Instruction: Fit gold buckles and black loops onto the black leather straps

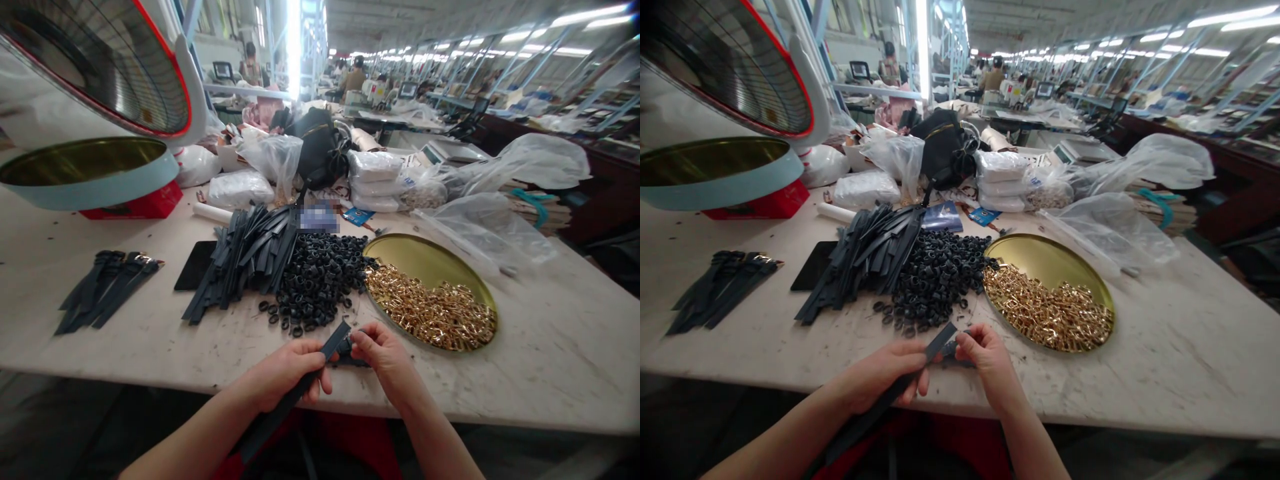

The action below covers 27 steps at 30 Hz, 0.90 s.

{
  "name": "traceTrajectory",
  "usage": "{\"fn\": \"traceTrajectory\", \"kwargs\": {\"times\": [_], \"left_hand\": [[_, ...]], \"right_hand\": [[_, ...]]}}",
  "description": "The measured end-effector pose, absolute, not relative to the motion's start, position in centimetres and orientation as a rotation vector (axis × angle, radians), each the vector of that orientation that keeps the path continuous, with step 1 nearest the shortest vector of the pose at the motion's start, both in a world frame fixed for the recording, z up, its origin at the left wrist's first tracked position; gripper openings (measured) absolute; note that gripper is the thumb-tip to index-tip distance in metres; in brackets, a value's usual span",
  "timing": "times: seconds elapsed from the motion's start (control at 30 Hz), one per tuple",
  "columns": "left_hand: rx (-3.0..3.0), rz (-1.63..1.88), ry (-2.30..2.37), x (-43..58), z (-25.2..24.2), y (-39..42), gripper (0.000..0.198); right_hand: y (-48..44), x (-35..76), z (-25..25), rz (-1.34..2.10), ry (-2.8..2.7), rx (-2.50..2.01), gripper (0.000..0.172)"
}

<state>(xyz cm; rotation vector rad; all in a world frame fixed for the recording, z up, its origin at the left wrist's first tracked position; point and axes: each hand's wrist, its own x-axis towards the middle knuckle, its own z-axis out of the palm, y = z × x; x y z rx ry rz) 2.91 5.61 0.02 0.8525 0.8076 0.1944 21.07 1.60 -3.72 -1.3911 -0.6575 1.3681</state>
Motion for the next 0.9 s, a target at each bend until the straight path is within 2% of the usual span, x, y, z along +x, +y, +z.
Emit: {"fn": "traceTrajectory", "kwargs": {"times": [0.23,0.5,0.77,0.9], "left_hand": [[0.895,0.124,0.862,3.3,0.2,5.6,0.023],[1.515,0.155,0.934,2.9,0.4,4.6,0.019],[1.81,0.145,1.024,2.5,1.2,3.4,0.027],[1.928,0.131,1.085,2.4,2.0,2.6,0.031]], "right_hand": [[1.8,20.6,-4.1,1.414,-0.652,-1.379,0.029],[1.2,20.2,-3.9,1.532,-0.407,-1.212,0.034],[-0.1,19.6,-2.6,1.492,-0.386,-1.183,0.03],[-0.8,19.3,-2.8,1.336,-0.494,-1.224,0.03]]}}
